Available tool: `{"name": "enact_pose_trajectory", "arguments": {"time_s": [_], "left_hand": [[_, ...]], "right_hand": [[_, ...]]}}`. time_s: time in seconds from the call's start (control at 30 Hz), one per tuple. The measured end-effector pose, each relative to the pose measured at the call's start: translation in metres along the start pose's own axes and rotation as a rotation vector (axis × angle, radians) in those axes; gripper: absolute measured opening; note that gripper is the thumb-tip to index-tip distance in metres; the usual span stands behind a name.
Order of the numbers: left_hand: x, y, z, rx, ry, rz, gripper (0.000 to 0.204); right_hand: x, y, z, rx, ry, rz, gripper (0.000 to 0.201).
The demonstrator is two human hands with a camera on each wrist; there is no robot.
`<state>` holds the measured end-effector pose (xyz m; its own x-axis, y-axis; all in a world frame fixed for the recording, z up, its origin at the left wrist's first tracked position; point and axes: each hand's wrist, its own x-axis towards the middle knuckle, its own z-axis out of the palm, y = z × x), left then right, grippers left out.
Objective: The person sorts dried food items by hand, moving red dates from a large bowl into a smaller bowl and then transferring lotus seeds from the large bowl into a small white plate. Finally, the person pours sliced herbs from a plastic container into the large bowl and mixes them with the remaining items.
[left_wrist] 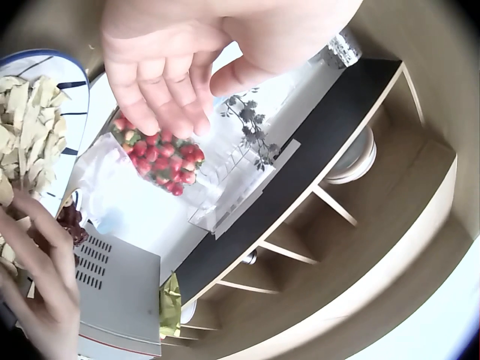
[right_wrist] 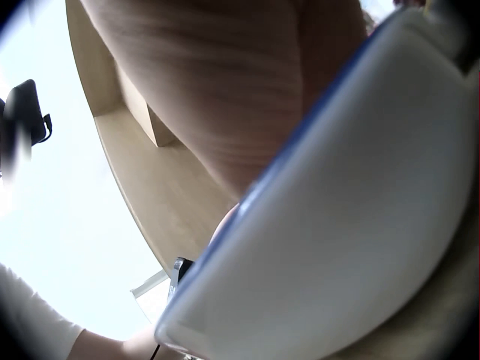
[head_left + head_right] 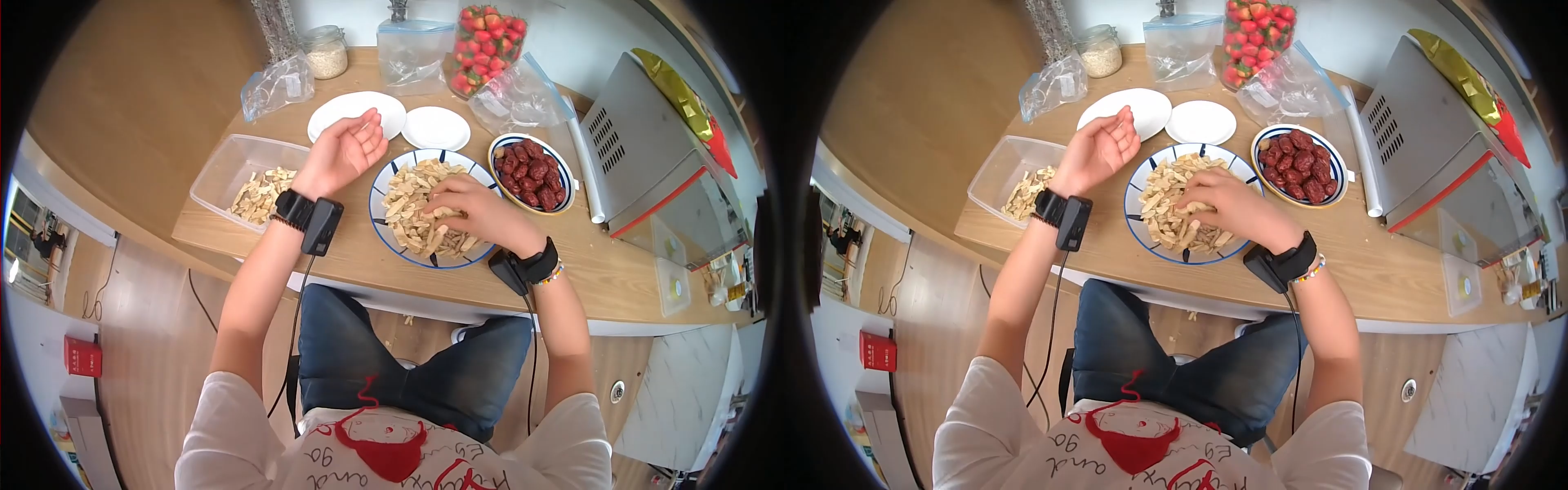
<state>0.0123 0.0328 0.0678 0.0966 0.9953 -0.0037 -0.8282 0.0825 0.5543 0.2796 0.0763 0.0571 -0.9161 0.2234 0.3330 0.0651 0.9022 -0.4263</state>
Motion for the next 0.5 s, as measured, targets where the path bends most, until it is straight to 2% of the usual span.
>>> {"name": "enact_pose_trajectory", "arguments": {"time_s": [0.13,0.3,0.4,0.43,0.5], "left_hand": [[0.020,-0.005,-0.012,-0.182,0.032,0.014,0.023],[0.027,-0.015,-0.035,-0.348,-0.024,0.043,0.025],[0.020,-0.020,-0.031,-0.404,-0.057,0.000,0.026],[0.018,-0.018,-0.027,-0.408,-0.068,-0.011,0.026],[0.019,-0.015,-0.039,-0.413,-0.170,-0.028,0.026]], "right_hand": [[0.002,-0.005,-0.011,0.171,0.016,0.212,0.022],[0.005,0.005,-0.010,0.300,0.241,0.307,0.019],[0.006,0.003,-0.023,0.551,0.195,0.555,0.020],[0.006,0.001,-0.027,0.595,0.249,0.502,0.020],[0.003,0.015,-0.030,0.585,0.267,0.514,0.020]]}}
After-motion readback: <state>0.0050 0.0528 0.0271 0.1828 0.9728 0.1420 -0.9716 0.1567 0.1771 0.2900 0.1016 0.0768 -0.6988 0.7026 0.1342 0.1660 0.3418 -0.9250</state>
